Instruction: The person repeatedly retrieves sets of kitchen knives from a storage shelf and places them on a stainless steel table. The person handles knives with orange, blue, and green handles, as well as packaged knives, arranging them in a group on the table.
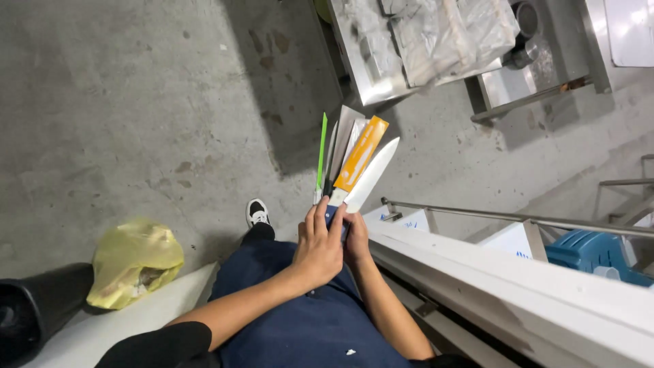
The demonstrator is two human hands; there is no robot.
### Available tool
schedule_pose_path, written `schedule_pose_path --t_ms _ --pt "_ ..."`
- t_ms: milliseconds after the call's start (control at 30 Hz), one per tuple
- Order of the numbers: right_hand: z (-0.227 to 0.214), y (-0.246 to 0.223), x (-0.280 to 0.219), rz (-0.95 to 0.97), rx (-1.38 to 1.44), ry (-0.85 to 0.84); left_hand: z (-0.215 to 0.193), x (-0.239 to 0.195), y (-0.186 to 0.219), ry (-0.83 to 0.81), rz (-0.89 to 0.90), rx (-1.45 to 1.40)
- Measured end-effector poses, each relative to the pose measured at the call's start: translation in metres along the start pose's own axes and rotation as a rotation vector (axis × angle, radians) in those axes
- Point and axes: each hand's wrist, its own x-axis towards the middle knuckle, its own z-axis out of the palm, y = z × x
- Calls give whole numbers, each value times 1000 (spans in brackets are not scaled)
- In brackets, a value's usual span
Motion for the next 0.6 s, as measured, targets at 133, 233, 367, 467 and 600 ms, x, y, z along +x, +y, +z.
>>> schedule_pose_path --t_ms 133,233,367,467,600 --pt "63 -34 24 -17 40 -26 -35 42 -24 21 28 -27" --pt "101 -52 61 -24 31 -84 -57 82 -43 65 31 -45" --pt "137 -47 141 -59 -62 -170 -79 142 -82 132 -10 -55" --pt "170 -52 213 -51 -62 -232 -91 199 -111 204 -43 -25" --pt "232 -85 304 -46 -62 -361 -122 286 -139 316 -97 69"
